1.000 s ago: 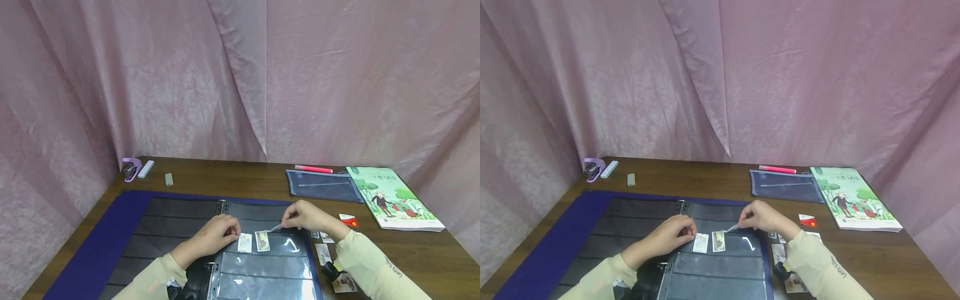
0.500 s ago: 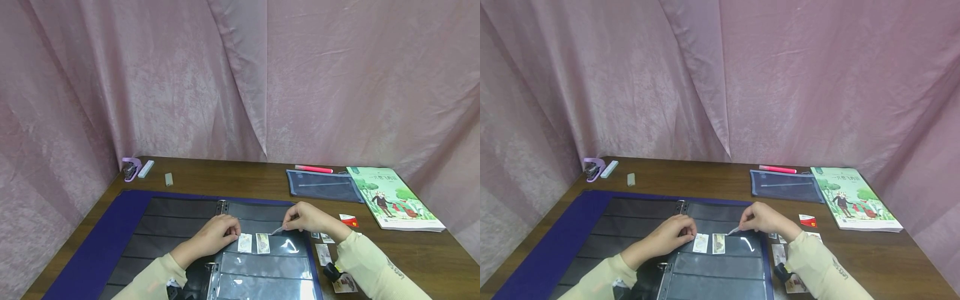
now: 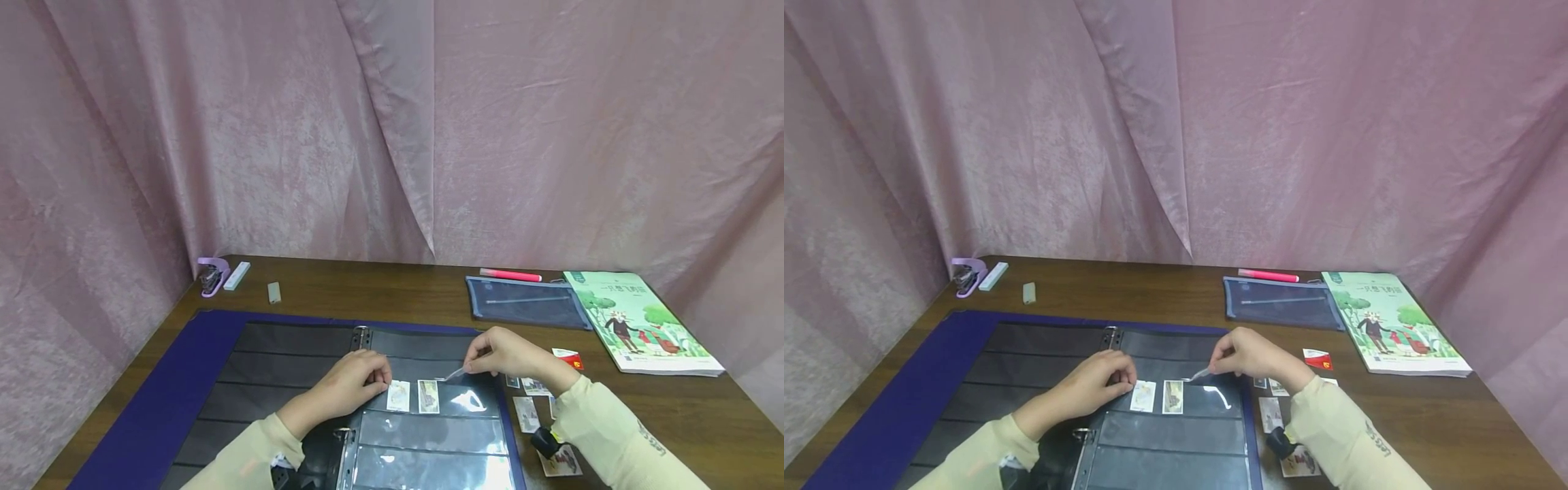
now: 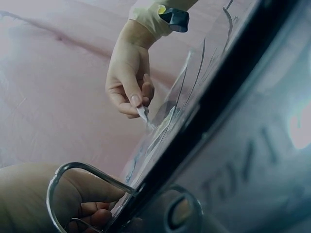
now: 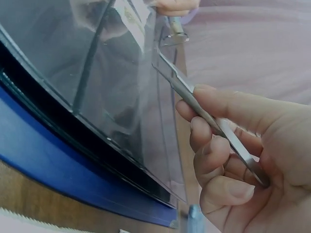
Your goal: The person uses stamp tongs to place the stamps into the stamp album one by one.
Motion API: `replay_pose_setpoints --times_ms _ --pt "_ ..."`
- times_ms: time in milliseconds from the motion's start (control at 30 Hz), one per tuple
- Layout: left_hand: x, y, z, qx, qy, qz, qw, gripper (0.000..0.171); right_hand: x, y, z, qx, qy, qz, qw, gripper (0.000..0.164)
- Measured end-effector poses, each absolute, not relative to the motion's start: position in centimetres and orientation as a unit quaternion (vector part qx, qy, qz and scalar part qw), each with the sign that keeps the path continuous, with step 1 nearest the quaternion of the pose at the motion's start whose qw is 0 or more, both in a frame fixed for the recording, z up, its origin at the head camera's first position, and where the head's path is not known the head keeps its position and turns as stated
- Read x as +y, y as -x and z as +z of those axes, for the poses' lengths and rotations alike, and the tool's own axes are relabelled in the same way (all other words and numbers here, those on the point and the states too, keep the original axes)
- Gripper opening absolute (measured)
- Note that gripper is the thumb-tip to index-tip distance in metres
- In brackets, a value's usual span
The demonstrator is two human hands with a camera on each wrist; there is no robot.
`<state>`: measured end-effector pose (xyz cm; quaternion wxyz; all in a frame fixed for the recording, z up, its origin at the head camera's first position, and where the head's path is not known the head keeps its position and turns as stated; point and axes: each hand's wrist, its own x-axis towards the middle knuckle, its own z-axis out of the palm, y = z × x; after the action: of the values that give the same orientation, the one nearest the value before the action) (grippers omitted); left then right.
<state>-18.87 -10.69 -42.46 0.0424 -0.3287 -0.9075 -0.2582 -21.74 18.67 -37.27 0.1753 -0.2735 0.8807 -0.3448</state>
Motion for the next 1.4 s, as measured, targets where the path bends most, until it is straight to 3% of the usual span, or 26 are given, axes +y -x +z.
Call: replay_pose_setpoints --times_ms 467,800,1400 --pt "-10.4 19.0 -42.7 -0.909 0.325 -0.258 0.045 0.014 21.3 21.6 -35.1 0.885 0.242 -0.364 0.161 0.022" --pt "-10.7 19.0 -42.7 -0.909 0.324 -0.259 0.043 0.014 23.6 21.2 -33.6 0.9 0.223 -0.351 0.131 0.019" --pt "-10.7 19.1 -42.6 -0.909 0.326 -0.259 0.038 0.013 30.0 19.5 -33.4 0.927 0.133 -0.343 0.077 0.021"
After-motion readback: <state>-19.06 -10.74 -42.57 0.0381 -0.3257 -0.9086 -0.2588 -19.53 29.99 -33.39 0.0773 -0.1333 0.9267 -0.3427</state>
